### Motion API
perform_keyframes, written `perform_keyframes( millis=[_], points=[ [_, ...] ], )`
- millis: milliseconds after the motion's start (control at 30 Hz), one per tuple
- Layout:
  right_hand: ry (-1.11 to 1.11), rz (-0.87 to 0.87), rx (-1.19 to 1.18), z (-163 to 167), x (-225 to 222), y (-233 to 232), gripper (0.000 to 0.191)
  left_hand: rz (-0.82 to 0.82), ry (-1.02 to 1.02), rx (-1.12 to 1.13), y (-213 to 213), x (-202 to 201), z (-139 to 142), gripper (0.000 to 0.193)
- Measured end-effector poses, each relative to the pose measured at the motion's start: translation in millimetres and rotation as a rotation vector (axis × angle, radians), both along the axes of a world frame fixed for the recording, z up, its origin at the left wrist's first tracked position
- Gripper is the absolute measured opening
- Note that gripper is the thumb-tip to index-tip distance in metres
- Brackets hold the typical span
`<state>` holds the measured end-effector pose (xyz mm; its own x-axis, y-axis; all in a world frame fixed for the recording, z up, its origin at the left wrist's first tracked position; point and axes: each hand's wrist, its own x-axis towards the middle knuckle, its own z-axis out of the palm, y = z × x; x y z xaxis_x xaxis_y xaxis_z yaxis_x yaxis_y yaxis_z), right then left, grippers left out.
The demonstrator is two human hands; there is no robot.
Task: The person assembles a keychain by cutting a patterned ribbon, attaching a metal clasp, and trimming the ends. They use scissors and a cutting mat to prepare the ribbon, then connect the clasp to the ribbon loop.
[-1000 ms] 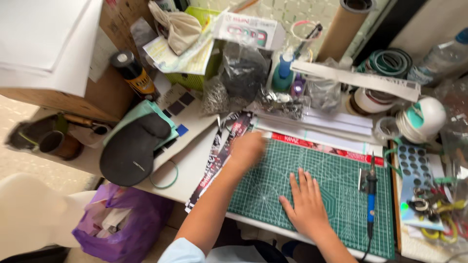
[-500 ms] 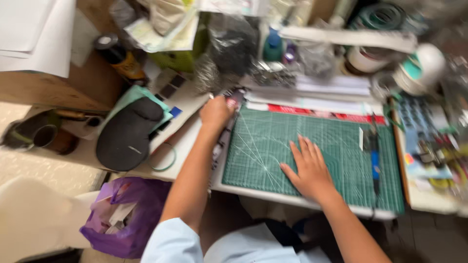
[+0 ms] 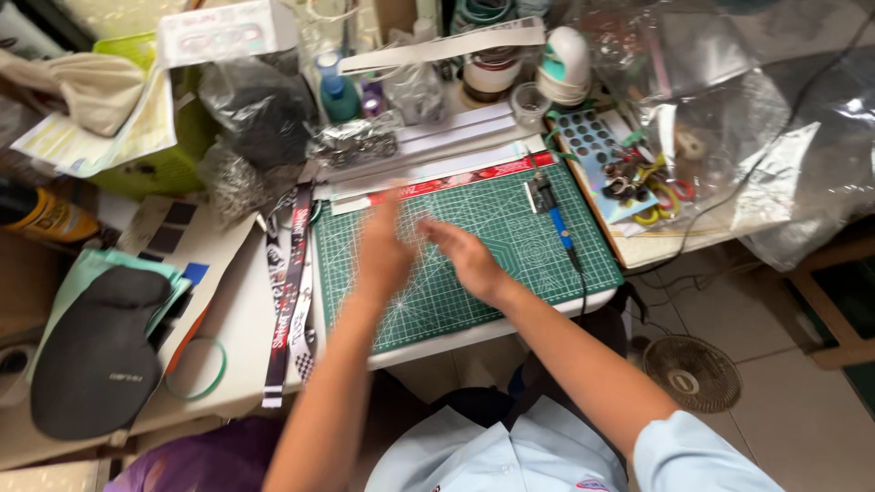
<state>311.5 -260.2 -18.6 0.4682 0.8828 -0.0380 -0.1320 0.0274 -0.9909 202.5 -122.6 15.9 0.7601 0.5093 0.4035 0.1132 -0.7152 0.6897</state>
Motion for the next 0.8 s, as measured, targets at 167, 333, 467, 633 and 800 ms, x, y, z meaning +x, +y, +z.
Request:
perform_keyframes(
  millis=[167,333,467,633,800],
  points=[
    [0.385,-0.004,0.345,34,33,-64,0.061,-0.246,-0.171,0.559,-43,22,3,0.072],
    [-0.872,-0.543,-0.508,61,97,-181,0.028,-0.307,-0.005,0.433,-28,27,-17,0.058],
    [-1.281,-0.619,-0.879,43,119,-214,0.027,-0.343,-0.028,0.329,-30,30,-37,0.031],
    [-1.142,-0.623,-0.876,23,140,-221,0.028,-0.316,-0.063,0.27,-23,27,-41,0.017],
    [-0.987,-0.786,-0.618,22,171,-237,0.026,-0.266,-0.055,0.188,-25,23,-35,0.016]
  ],
)
